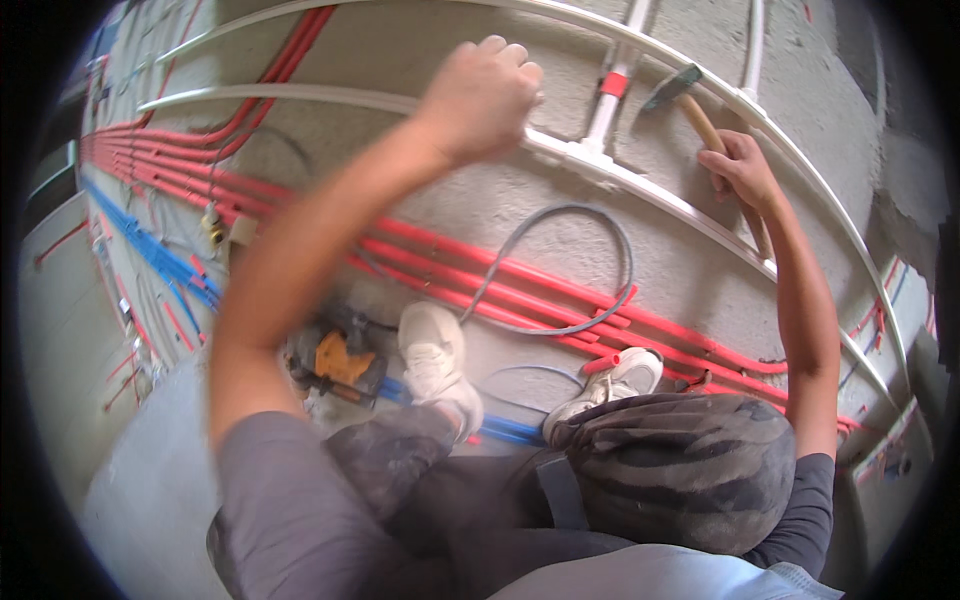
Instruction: The person secures white PVC pipes to a concrete wall using red plastic clips and a hammer. They repeatedly position the clips over the pipes and tap them into place while moving along the wall.
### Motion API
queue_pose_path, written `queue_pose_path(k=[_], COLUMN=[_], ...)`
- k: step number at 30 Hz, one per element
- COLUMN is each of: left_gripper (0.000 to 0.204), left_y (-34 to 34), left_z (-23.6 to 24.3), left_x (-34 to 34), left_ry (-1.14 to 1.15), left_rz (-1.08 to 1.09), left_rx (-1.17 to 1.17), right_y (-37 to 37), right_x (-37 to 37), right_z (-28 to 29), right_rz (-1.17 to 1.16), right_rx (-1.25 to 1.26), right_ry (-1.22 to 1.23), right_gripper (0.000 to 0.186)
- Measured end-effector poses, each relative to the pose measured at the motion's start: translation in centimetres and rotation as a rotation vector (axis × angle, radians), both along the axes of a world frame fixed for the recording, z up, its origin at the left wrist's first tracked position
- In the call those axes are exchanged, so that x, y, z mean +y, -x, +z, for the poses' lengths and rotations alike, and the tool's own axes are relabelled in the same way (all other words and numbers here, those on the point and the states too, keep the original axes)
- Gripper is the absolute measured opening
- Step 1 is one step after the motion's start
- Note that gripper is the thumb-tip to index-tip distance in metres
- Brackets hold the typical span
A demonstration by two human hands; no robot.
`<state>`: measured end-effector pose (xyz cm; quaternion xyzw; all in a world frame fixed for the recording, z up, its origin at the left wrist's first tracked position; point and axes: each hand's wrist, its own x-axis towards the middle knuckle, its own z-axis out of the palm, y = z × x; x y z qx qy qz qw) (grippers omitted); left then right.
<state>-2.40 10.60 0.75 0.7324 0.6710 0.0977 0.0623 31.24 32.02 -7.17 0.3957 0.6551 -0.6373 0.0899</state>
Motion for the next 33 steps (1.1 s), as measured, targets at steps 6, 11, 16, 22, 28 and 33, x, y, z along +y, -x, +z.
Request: queue_pose_path(k=[6, 11, 16, 22, 28, 33], left_gripper=[0.01, 0.021, 0.023, 0.029, 0.032, 0.035], left_y=[12.2, 15.4, 25.1, 30.5, 30.4, 24.6], left_z=[13.7, 15.8, 2.2, -10.3, -10.6, -6.3], left_x=[-14.9, -28.3, -45.2, -52.0, -47.4, -43.7], left_ry=[0.58, 0.543, 0.523, 0.51, 0.535, 0.376], left_rz=[-0.303, 0.529, 0.759, 0.704, 1.113, 1.139], left_rx=[0.391, 0.226, 0.299, 0.451, 0.513, 0.347], right_y=[-0.3, -0.6, -2.4, -4.4, -7.1, -8.7], right_x=[-0.3, -0.9, -11.2, -20.4, -25.5, -27.7], right_z=[0.1, -0.1, 7.7, 7.7, 7.4, 7.8], right_rz=[0.01, 0.036, 0.15, 0.303, 0.281, 0.158], right_rx=[-0.05, -0.124, -0.085, 0.027, -0.007, -0.069], right_ry=[-0.07, -0.381, -0.86, -0.936, -0.734, -0.654], right_gripper=[0.022, 0.021, 0.019, 0.014, 0.018, 0.018])
